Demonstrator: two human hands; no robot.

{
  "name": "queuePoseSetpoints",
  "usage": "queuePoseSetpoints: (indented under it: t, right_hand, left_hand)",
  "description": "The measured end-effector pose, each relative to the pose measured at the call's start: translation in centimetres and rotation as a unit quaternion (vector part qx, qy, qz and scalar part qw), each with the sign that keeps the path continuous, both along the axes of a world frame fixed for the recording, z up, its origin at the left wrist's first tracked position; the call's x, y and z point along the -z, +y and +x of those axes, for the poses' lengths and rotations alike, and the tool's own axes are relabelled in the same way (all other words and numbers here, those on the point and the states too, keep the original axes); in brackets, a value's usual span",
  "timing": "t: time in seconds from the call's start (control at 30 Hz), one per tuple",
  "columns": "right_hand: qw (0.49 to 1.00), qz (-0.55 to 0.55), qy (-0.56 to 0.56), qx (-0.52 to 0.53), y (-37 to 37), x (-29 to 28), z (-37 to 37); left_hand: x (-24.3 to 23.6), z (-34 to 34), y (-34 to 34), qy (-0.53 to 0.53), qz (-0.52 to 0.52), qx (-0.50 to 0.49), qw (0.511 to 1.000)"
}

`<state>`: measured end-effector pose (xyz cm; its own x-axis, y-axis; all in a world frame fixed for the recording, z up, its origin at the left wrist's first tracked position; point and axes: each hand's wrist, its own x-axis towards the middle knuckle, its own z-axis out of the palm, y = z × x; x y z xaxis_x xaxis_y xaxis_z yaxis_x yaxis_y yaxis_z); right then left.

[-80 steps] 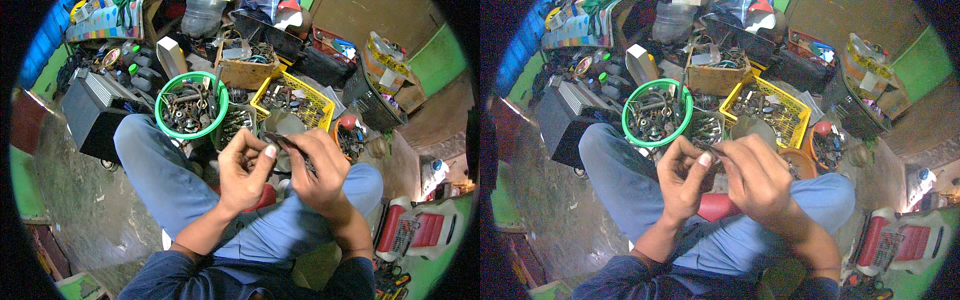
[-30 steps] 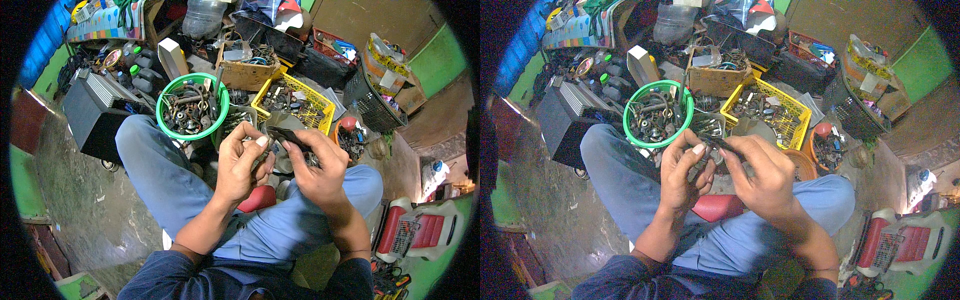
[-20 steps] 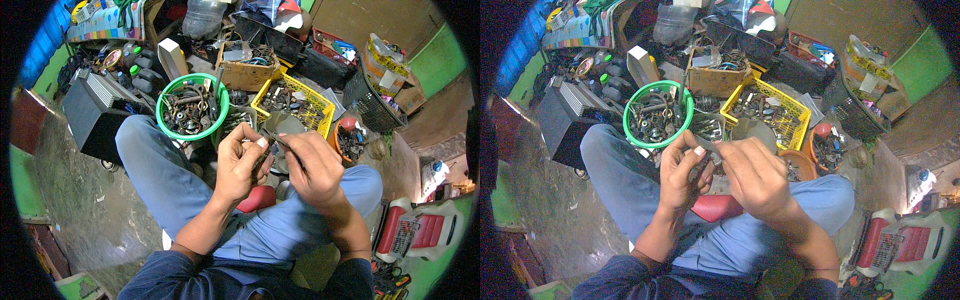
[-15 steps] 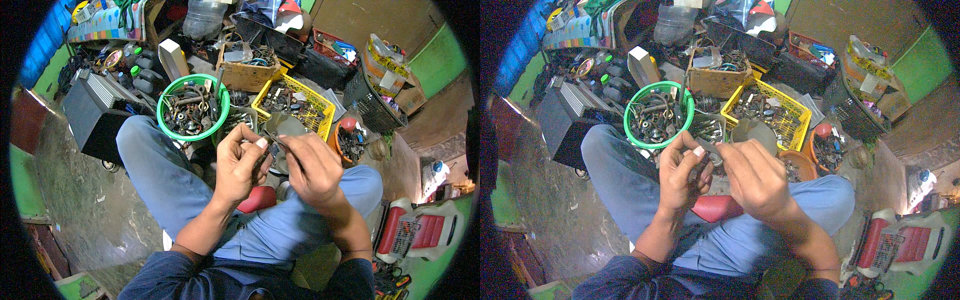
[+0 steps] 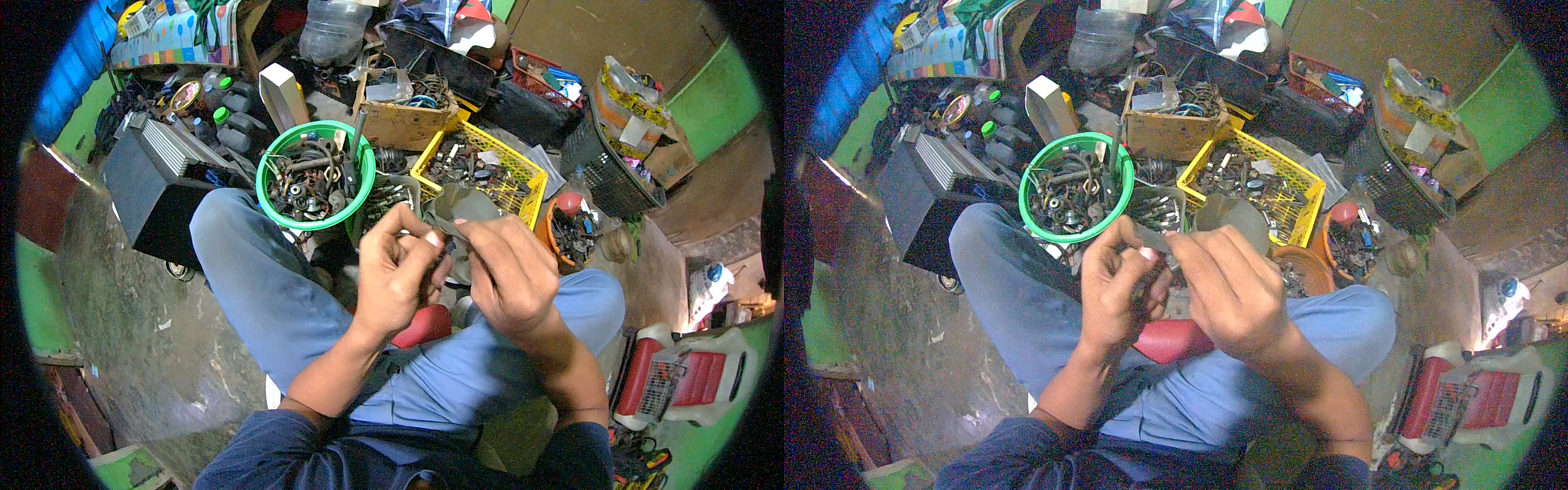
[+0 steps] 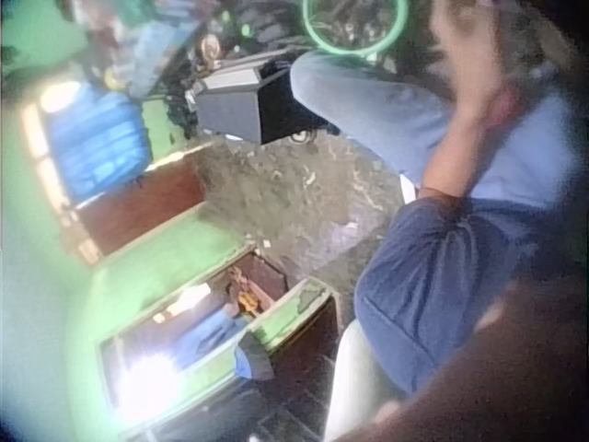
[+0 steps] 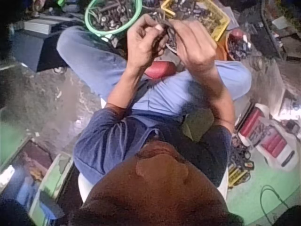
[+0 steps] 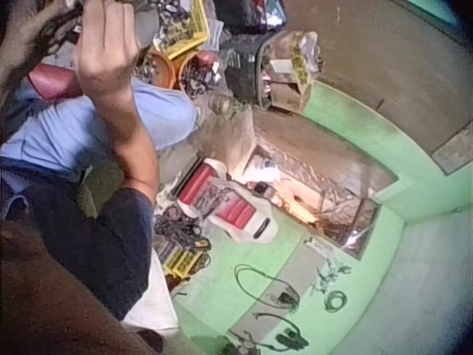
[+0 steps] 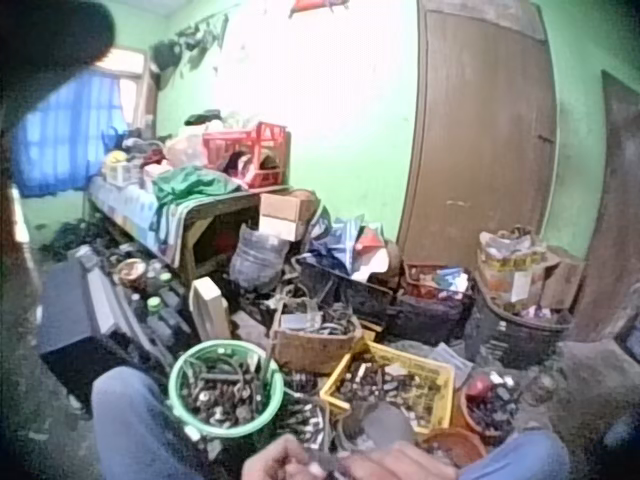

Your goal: The person holds a metal mechanical component and a small rod, inserting the rod into an opening in the component and aligning several small internal parts by hand.

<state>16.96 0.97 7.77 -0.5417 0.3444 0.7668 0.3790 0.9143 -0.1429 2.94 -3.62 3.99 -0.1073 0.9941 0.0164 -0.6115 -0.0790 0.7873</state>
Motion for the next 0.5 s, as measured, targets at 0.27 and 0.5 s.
queuePoseSetpoints:
  t: [0.27,0.5]
  right_hand:
    - [1.0,0.003,-0.004,-0.003,0.0,0.3,0.3]
    - [0.999,-0.047,0.017,0.014,0.0,0.3,1.0]
  left_hand:
    - [-0.1,-0.1,-0.3,-0.006,0.007,-0.006,1.0]
    - [-0.1,-1.5,0.1,-0.048,-0.007,-0.003,0.999]
